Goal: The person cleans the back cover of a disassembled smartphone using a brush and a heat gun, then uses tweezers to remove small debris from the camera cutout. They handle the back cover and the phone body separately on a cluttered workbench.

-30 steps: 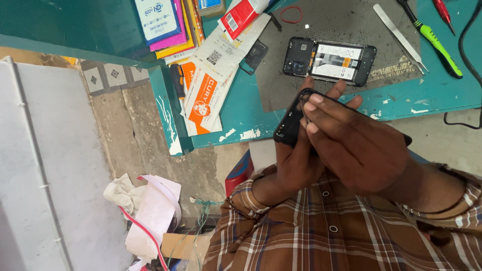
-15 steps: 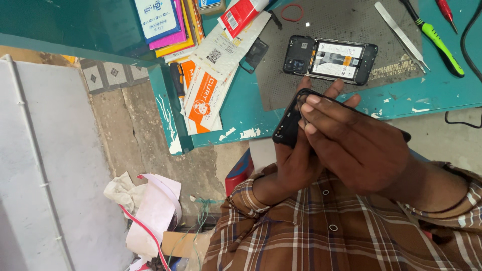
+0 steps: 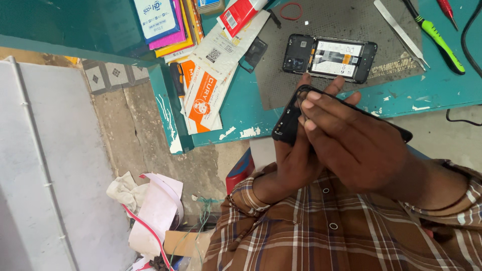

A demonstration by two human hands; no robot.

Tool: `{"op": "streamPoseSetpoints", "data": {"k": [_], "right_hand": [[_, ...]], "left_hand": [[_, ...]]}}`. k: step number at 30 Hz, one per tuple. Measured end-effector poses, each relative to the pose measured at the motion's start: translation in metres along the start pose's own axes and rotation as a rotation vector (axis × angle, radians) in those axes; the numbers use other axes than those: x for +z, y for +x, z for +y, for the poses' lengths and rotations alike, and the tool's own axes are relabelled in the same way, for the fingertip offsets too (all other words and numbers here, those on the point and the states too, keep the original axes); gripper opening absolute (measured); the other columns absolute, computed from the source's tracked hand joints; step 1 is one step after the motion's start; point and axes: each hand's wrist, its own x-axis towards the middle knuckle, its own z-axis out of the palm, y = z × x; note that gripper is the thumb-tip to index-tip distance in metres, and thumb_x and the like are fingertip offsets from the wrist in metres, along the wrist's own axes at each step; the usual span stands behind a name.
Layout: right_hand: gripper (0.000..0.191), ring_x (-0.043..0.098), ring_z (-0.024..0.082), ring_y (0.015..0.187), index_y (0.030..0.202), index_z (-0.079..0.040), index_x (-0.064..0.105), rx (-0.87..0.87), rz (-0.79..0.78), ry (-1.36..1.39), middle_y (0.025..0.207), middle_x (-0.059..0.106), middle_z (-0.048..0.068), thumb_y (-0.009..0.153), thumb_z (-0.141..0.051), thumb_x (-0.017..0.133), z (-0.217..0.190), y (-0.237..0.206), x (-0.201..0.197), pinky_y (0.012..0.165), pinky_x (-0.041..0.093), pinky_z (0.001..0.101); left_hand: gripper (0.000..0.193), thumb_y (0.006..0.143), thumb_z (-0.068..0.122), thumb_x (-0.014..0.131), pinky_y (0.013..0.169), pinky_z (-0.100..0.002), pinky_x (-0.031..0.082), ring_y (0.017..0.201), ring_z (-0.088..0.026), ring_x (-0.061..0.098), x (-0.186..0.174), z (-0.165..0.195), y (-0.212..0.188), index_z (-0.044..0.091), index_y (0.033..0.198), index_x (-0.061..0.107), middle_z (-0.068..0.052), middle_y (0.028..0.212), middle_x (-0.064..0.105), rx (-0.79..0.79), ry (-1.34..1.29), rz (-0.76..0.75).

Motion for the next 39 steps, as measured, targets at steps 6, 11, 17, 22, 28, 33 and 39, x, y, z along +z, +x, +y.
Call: {"op": "streamPoseSetpoints", "data": {"k": [6, 11, 17, 22, 28, 33, 39], "right_hand": [[0.016, 0.071, 0.039, 0.112, 0.103, 0.013, 0.068, 0.012, -0.047, 0.002, 0.114, 0.070, 0.028, 0.095, 0.000, 0.067, 0.001, -0.001, -0.004, 0.090, 0.062, 0.0421], [0.016, 0.071, 0.039, 0.110, 0.102, 0.013, 0.067, 0.034, -0.043, -0.011, 0.113, 0.070, 0.028, 0.093, 0.000, 0.069, -0.002, 0.005, -0.005, 0.090, 0.062, 0.0420], [0.017, 0.071, 0.039, 0.112, 0.105, 0.012, 0.067, 0.049, -0.047, 0.009, 0.115, 0.071, 0.028, 0.094, -0.001, 0.071, -0.002, -0.009, 0.002, 0.092, 0.062, 0.0423], [0.019, 0.070, 0.038, 0.112, 0.106, 0.012, 0.067, 0.083, -0.072, -0.033, 0.116, 0.069, 0.025, 0.092, -0.001, 0.072, -0.003, -0.012, 0.002, 0.091, 0.062, 0.0408], [0.022, 0.069, 0.033, 0.114, 0.109, 0.010, 0.066, 0.088, 0.007, -0.050, 0.118, 0.068, 0.022, 0.093, -0.001, 0.076, -0.005, 0.031, -0.009, 0.089, 0.064, 0.0403], [0.016, 0.067, 0.028, 0.102, 0.107, 0.003, 0.061, 0.396, 0.327, 0.257, 0.107, 0.066, 0.017, 0.101, -0.007, 0.071, 0.000, -0.008, -0.016, 0.081, 0.062, 0.0347], [0.016, 0.065, 0.017, 0.081, 0.106, -0.002, 0.054, 0.822, 0.706, 0.768, 0.089, 0.061, 0.011, 0.114, -0.010, 0.066, 0.008, -0.089, 0.044, 0.074, 0.062, 0.0271]], "left_hand": [[0.049, 0.124, 0.018, 0.021, 0.129, -0.043, 0.038, 0.151, -0.032, 0.041, 0.002, -0.003, 0.002, 0.012, 0.170, 0.006, -0.018, 0.166, 0.032, 0.034, 0.016, 0.018], [0.047, 0.124, 0.015, 0.021, 0.129, -0.043, 0.037, 0.151, -0.032, 0.041, 0.002, -0.002, -0.001, 0.011, 0.169, 0.008, -0.019, 0.165, 0.033, 0.021, -0.002, 0.033], [0.045, 0.125, 0.016, 0.021, 0.127, -0.042, 0.038, 0.149, -0.031, 0.042, 0.003, -0.003, -0.001, 0.010, 0.169, 0.011, -0.018, 0.164, 0.034, 0.050, 0.053, 0.034], [0.047, 0.124, 0.018, 0.021, 0.128, -0.043, 0.038, 0.150, -0.032, 0.042, -0.002, -0.003, 0.001, 0.008, 0.169, 0.010, -0.019, 0.163, 0.035, 0.039, 0.043, 0.038], [0.052, 0.123, 0.022, 0.025, 0.128, -0.045, 0.036, 0.151, -0.035, 0.040, 0.000, 0.001, 0.011, 0.008, 0.170, 0.008, -0.024, 0.165, 0.034, 0.032, 0.064, 0.115], [0.066, 0.118, 0.030, 0.035, 0.122, -0.053, 0.044, 0.149, -0.040, 0.043, -0.004, 0.010, 0.029, 0.012, 0.174, 0.006, -0.027, 0.164, 0.035, 0.129, -0.131, 0.303], [0.064, 0.121, 0.033, 0.038, 0.115, -0.053, 0.047, 0.144, -0.036, 0.045, -0.002, 0.015, 0.030, 0.018, 0.172, 0.002, -0.023, 0.154, 0.036, 0.290, -0.108, 0.327]]}}
